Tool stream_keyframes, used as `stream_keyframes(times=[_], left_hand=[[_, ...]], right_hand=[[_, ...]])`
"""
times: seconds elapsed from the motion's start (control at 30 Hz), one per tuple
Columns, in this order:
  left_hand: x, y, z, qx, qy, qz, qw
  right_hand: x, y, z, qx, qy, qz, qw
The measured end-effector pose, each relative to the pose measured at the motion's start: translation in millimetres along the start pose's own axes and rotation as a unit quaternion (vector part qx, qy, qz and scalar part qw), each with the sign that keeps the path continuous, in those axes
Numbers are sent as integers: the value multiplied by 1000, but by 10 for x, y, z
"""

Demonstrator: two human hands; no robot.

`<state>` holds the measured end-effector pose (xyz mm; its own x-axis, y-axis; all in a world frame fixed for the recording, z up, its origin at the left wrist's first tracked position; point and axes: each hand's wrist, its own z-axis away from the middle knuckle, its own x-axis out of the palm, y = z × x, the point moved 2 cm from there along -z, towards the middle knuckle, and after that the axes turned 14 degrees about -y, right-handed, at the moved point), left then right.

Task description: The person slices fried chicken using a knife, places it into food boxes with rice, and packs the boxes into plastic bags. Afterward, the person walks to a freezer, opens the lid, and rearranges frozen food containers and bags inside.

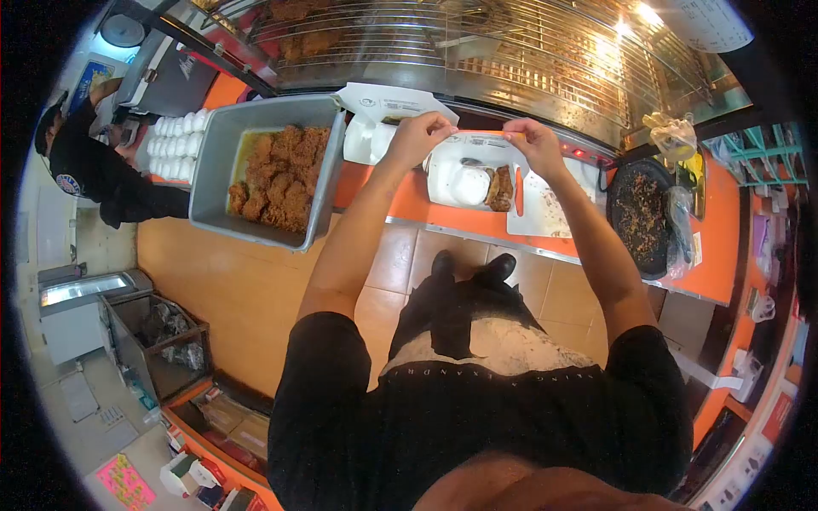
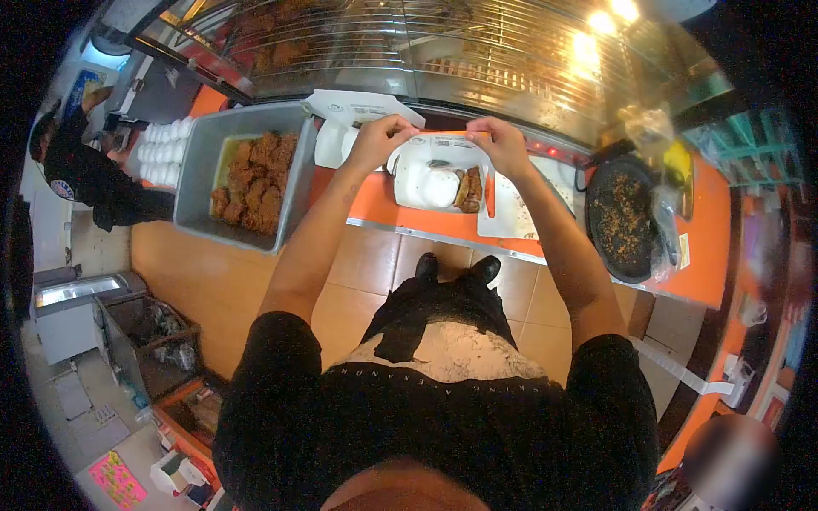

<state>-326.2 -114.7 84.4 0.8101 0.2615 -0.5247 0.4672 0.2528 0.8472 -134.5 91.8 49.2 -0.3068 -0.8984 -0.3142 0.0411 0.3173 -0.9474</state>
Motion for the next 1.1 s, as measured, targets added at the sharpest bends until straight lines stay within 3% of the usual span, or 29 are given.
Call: stream_keyframes(times=[0.07, 0.1, 0.17, 0.3, 0.37, 0.43, 0.57, 0.63, 0.7, 0.73, 0.77, 0.8, 0.87, 0.93, 0.97, 1.03, 1.1], left_hand=[[-10, -28, -10, 89, 30, 1, 996], [-20, -50, -12, 88, 28, 1, 996], [-32, -93, -40, 63, -26, -52, 996], [6, 8, 43, 53, -32, -146, 987], [8, 86, 284, 13, 22, -140, 990], [207, -265, 515, 48, 48, -161, 985], [674, -443, 1091, 92, 121, -191, 970], [852, -364, 1251, 74, 141, -157, 975], [1006, -392, 1288, 53, 163, -123, 977], [1087, -465, 1304, 43, 158, -10, 986], [1144, -551, 1329, 31, 152, 103, 982], [1143, -570, 1335, 31, 153, 101, 983], [1143, -625, 1334, -6, 102, 192, 976], [1112, -667, 1315, -4, 96, 167, 981], [1102, -683, 1317, -3, 89, 144, 986], [1030, -545, 1345, 14, 87, 76, 993], [1016, -501, 1393, 26, 83, 9, 996]], right_hand=[[-8, -90, -46, 10, -35, -17, 999], [-19, -111, -40, 12, -35, -19, 999], [-23, -152, -52, 58, -67, 152, 984], [-6, -146, 69, 13, -38, 203, 978], [29, -333, 257, 44, 7, 247, 968], [-21, -129, 421, 77, -49, 224, 970], [409, 30, 1064, -11, 31, 273, 961], [666, 251, 1253, -31, 51, 275, 959], [910, 480, 1339, -30, 37, 87, 995], [941, 505, 1337, -30, 36, 85, 995], [968, 559, 1320, 15, 38, -7, 999], [993, 601, 1285, 58, 40, -99, 993], [979, 438, 1162, 75, 60, -123, 988], [911, 369, 1079, 112, 58, -196, 972], [902, 367, 1079, 111, 58, -197, 972], [882, 356, 1069, 78, 56, 4, 995], [872, 343, 1089, 82, 36, 41, 995]])
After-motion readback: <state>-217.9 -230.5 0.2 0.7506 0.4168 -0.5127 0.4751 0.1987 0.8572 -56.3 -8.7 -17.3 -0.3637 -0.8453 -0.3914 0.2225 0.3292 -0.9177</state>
